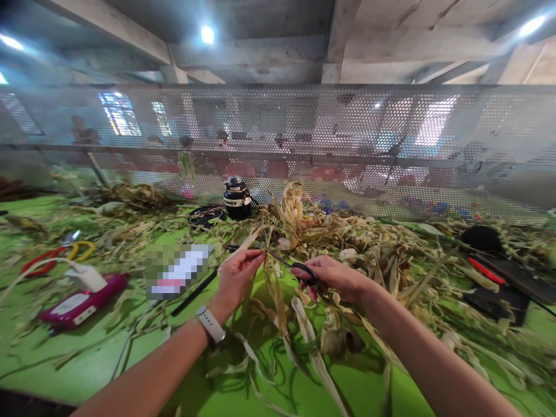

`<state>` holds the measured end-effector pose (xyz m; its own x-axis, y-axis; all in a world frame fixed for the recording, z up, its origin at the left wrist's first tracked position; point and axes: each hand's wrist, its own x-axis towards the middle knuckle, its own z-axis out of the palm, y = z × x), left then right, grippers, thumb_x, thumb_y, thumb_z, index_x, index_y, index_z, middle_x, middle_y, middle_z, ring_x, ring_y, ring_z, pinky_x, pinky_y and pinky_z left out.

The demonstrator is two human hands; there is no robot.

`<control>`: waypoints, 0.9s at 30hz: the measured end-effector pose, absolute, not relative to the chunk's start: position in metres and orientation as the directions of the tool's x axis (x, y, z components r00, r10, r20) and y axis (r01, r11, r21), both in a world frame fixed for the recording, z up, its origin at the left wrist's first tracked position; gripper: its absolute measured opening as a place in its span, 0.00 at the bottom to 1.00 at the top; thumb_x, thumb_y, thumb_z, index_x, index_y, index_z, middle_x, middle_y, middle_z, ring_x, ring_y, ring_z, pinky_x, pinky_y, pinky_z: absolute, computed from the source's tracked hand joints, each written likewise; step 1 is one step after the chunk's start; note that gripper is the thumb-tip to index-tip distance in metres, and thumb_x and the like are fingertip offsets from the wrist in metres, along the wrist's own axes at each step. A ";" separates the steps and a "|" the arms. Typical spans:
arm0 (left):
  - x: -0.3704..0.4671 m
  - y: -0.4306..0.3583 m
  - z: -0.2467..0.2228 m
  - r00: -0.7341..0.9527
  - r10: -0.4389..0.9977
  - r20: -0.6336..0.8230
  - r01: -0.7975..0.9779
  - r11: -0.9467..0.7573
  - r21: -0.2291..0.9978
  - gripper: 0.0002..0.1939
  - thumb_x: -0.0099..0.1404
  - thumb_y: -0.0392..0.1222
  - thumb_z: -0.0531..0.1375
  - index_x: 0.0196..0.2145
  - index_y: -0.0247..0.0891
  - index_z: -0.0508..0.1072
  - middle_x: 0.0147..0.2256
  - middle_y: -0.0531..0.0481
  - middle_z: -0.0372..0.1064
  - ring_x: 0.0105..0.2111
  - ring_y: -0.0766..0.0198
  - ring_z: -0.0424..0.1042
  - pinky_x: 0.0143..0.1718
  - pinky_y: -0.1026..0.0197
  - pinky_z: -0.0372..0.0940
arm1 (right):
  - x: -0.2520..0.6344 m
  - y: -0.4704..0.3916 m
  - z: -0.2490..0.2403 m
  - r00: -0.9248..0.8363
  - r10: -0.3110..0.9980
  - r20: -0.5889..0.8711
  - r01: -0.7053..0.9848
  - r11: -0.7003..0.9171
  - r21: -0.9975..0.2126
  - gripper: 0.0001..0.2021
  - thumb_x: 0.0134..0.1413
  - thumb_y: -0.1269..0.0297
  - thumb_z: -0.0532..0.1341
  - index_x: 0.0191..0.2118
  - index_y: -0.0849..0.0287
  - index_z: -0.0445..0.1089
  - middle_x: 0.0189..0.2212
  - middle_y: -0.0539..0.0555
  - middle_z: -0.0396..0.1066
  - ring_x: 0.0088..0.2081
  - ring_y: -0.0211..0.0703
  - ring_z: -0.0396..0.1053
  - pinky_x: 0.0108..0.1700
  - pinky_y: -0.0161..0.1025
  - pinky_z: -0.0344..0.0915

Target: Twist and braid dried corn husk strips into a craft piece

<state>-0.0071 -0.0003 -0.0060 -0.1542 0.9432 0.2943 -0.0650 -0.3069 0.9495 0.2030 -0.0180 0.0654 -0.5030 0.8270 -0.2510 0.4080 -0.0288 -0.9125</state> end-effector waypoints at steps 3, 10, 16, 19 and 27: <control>-0.008 -0.001 -0.008 -0.157 0.931 0.330 -0.020 -0.338 0.941 0.12 0.51 0.46 0.64 0.31 0.35 0.76 0.30 0.47 0.74 0.32 0.61 0.70 0.37 0.61 0.63 | 0.205 -0.016 0.062 -0.512 0.821 -0.253 0.392 -0.038 -0.919 0.23 0.47 0.43 0.59 0.25 0.63 0.66 0.14 0.48 0.65 0.16 0.30 0.54 0.20 0.32 0.43; -0.009 -0.005 -0.005 -0.097 0.899 0.426 0.132 -0.413 0.901 0.12 0.57 0.46 0.60 0.33 0.35 0.76 0.33 0.44 0.74 0.36 0.59 0.70 0.42 0.58 0.63 | 0.205 -0.014 0.056 -0.526 0.811 -0.256 0.358 -0.062 -0.932 0.23 0.47 0.44 0.59 0.25 0.63 0.66 0.14 0.47 0.64 0.16 0.29 0.54 0.20 0.31 0.43; -0.010 -0.007 0.000 -0.121 0.841 0.527 0.239 -0.491 0.838 0.08 0.56 0.44 0.61 0.30 0.38 0.77 0.31 0.47 0.73 0.33 0.60 0.69 0.40 0.58 0.63 | 0.202 -0.022 0.071 -0.488 0.826 -0.282 0.399 -0.077 -0.914 0.23 0.42 0.43 0.61 0.22 0.63 0.64 0.13 0.46 0.62 0.15 0.29 0.56 0.19 0.31 0.41; -0.010 -0.009 0.001 -0.102 0.807 0.582 0.288 -0.536 0.794 0.07 0.57 0.44 0.60 0.30 0.40 0.77 0.31 0.47 0.73 0.33 0.59 0.69 0.40 0.58 0.62 | 0.203 -0.022 0.073 -0.475 0.829 -0.296 0.423 -0.080 -0.903 0.24 0.41 0.42 0.61 0.21 0.62 0.64 0.12 0.46 0.62 0.14 0.29 0.55 0.18 0.32 0.41; -0.011 -0.009 -0.002 -0.046 0.763 0.645 0.354 -0.592 0.725 0.08 0.59 0.44 0.59 0.31 0.40 0.77 0.30 0.45 0.72 0.34 0.59 0.68 0.40 0.58 0.62 | 0.201 -0.016 0.059 -0.494 0.819 -0.293 0.398 -0.086 -0.913 0.23 0.43 0.43 0.60 0.21 0.62 0.63 0.12 0.46 0.62 0.14 0.28 0.51 0.19 0.33 0.40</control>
